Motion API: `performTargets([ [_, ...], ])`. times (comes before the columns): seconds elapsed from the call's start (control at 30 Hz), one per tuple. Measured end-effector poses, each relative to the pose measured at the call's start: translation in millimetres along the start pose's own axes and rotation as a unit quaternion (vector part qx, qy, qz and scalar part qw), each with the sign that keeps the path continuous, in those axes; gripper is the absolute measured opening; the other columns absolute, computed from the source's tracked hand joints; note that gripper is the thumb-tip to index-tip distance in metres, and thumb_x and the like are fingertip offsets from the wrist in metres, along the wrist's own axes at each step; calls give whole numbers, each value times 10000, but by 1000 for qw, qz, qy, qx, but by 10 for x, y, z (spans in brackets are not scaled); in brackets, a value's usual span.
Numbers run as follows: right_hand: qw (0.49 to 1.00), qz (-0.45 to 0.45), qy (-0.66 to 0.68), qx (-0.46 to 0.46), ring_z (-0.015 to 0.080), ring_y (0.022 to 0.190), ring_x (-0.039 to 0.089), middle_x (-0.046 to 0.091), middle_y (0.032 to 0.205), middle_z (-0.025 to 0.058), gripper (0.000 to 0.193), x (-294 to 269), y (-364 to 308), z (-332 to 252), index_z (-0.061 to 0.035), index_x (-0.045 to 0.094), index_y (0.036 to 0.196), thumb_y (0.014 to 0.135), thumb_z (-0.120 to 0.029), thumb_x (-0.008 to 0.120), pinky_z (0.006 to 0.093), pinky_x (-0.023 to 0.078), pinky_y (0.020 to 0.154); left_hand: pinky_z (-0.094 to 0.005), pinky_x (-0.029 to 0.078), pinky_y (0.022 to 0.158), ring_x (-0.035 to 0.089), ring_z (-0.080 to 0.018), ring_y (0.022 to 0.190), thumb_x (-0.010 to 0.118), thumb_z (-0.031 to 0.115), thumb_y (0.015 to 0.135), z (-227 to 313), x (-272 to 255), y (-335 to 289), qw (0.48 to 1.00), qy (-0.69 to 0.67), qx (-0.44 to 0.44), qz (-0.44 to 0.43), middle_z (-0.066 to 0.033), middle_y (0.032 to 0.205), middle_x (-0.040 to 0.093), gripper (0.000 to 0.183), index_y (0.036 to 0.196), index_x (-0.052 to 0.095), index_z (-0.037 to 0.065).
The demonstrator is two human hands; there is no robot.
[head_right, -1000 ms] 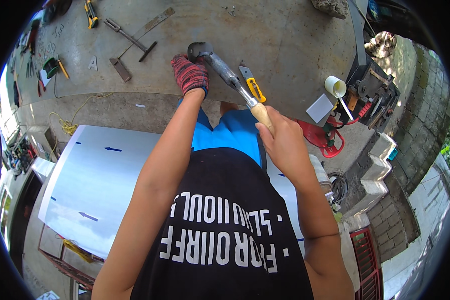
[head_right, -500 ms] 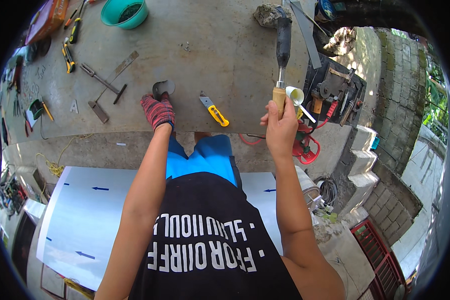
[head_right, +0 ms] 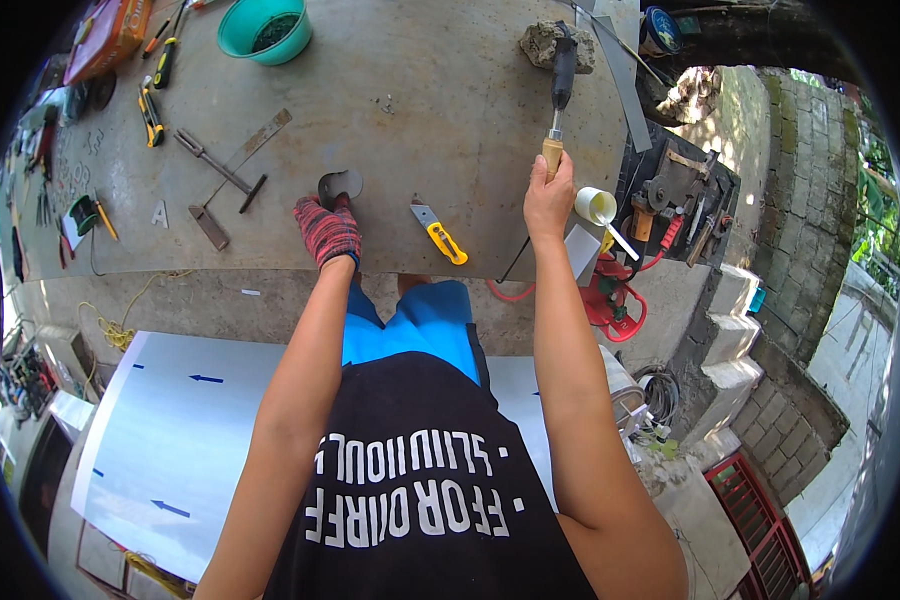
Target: Manually shaping and checking a small metal ring or clamp using various hand tools on a workbench.
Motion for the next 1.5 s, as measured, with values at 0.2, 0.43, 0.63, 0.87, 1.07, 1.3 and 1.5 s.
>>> performTargets([
  [0.2,996,19,-86,-29,402,940,698,712,1022,222,398,116,-8,116,22,573,1256,1003,-282,623,480,527,829,-493,473,924,591,-433,1046,806,211,833,-28,-30,4,1000,-6,-9,-4,-237,1092,608,399,1075,574,-5],
  [0.43,986,7,-148,-75,363,1009,614,599,1134,210,470,22,124,225,40,575,1292,985,-305,659,443,490,906,-498,475,922,586,-421,1054,813,217,823,63,0,-22,1000,-21,-3,-18,-221,1078,603,385,1045,581,4],
  [0.63,985,83,-120,-92,284,992,592,557,1163,159,412,-89,-164,-379,13,567,1283,951,-197,692,406,498,910,-494,481,909,599,-412,1039,814,221,826,-10,-11,-4,1000,-14,-12,-12,-213,1082,601,385,1052,587,6],
  [0.87,962,-152,-25,-228,299,986,625,627,1026,137,247,537,-743,-1252,-18,652,1107,868,-40,708,404,510,875,-494,488,886,609,-407,1014,805,224,834,1,11,-14,1000,-24,-19,-8,-207,1079,602,378,1056,587,10],
  [1.07,918,-218,-4,-332,344,1010,618,640,1055,133,251,1158,-883,-1722,-38,660,1075,837,-52,740,433,513,863,-509,487,878,604,-435,1009,796,247,843,-18,38,-11,999,-43,-23,-14,-227,1075,603,400,1060,571,-3],
  [1.3,884,-264,-70,-379,314,950,617,638,966,98,132,1480,-871,-1828,-61,663,952,851,-105,736,426,515,832,-518,491,848,607,-435,974,773,235,854,-78,93,-4,999,-45,-24,2,-225,1042,603,346,1028,570,15],
  [1.5,873,-267,-92,-397,296,894,613,627,881,78,98,1505,-858,-1877,-71,653,868,838,-110,738,421,509,788,-507,488,881,599,-421,1019,751,221,864,-94,111,-7,999,-44,-20,-9,-222,1078,598,338,1063,575,12],
])
Point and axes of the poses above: each hand's wrist, its own y-axis towards the middle knuckle, its own x-axis out of the palm, z = x × y, the point moved 3 cm from there along y, towards the middle knuckle
